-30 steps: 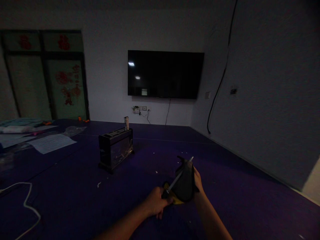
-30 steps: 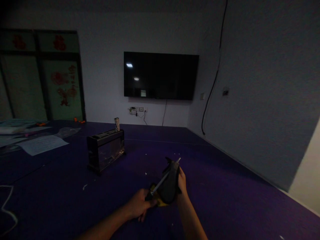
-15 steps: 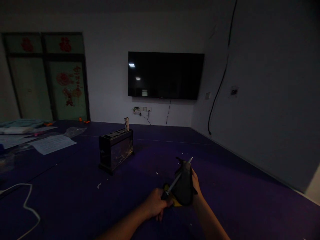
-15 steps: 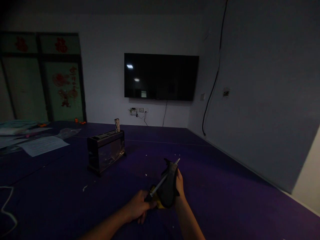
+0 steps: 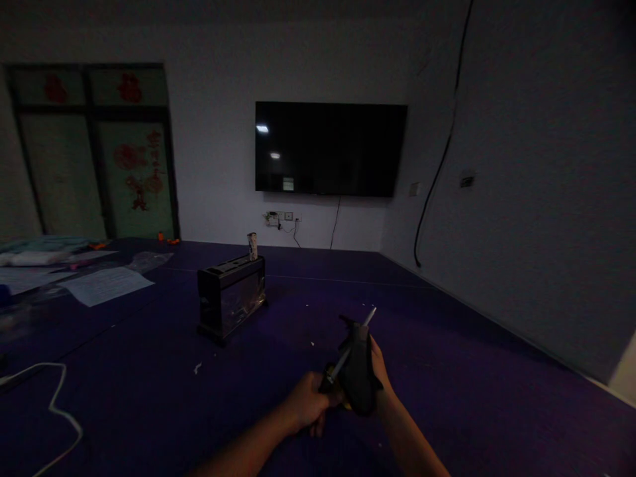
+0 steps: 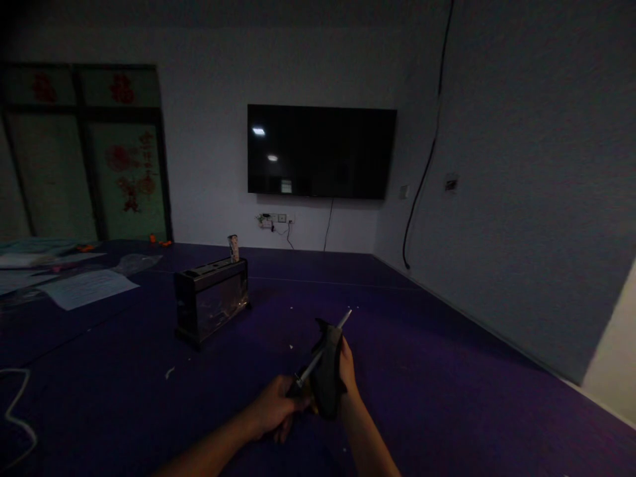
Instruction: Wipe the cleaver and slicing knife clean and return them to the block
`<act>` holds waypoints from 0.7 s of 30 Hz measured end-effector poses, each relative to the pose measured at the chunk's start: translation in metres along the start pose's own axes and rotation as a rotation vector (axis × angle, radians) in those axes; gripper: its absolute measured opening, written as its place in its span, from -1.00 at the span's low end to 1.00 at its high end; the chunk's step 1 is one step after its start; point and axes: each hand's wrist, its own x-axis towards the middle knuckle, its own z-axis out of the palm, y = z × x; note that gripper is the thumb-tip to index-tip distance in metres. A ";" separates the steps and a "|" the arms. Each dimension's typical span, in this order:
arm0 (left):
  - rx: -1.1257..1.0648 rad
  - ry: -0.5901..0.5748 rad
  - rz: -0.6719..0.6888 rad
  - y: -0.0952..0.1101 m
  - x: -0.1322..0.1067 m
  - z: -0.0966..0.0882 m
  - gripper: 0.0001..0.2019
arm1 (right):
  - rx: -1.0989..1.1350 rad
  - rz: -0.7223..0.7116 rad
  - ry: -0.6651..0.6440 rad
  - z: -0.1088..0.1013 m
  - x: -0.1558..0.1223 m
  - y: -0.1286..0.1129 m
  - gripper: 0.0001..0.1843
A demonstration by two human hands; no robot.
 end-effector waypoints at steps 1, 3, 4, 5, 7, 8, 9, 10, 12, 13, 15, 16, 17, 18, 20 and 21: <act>-0.008 -0.002 -0.005 0.000 0.000 0.000 -0.62 | 0.027 0.019 -0.001 0.000 -0.001 0.001 -0.66; -0.026 0.010 -0.019 -0.002 0.001 0.000 -0.61 | 0.066 0.044 0.000 0.001 -0.001 0.003 -0.65; -0.036 0.022 -0.027 -0.002 0.002 0.001 -0.62 | 0.069 0.045 0.000 0.001 -0.001 0.005 -0.64; -0.045 0.034 -0.033 -0.003 0.002 0.001 -0.62 | 0.069 0.046 -0.001 0.002 -0.001 0.006 -0.63; -0.058 0.048 -0.035 -0.004 0.003 0.001 -0.63 | 0.074 0.060 -0.008 0.004 -0.001 0.008 -0.60; -0.064 0.050 -0.031 -0.004 0.004 0.001 -0.63 | 0.077 0.068 -0.014 0.005 -0.001 0.009 -0.59; -0.068 0.049 -0.026 -0.005 0.004 0.001 -0.64 | 0.080 0.075 -0.019 0.006 -0.002 0.009 -0.58; -0.072 0.046 -0.022 -0.005 0.004 0.001 -0.64 | 0.082 0.079 -0.024 0.007 -0.003 0.010 -0.57; -0.076 0.045 -0.021 -0.005 0.005 0.001 -0.65 | 0.084 0.080 -0.031 0.009 -0.004 0.010 -0.58; -0.078 0.046 -0.024 -0.005 0.004 0.001 -0.66 | 0.084 0.079 -0.033 0.009 -0.005 0.009 -0.58; -0.080 0.052 -0.030 -0.004 0.004 0.001 -0.66 | 0.084 0.079 -0.038 0.011 -0.006 0.008 -0.59; -0.081 0.053 -0.031 -0.004 0.004 0.001 -0.67 | 0.083 0.077 -0.041 0.011 -0.007 0.007 -0.59; -0.083 0.052 -0.031 -0.003 0.004 0.001 -0.67 | 0.082 0.074 -0.042 0.011 -0.007 0.007 -0.59; -0.084 0.051 -0.030 -0.003 0.003 0.002 -0.67 | 0.079 0.071 -0.043 0.011 -0.007 0.006 -0.59; -0.086 0.044 -0.029 -0.002 0.003 0.002 -0.68 | 0.073 0.064 -0.037 0.011 -0.006 0.005 -0.59; -0.087 0.038 -0.028 -0.001 0.003 0.002 -0.68 | 0.069 0.061 -0.032 0.011 -0.006 0.005 -0.60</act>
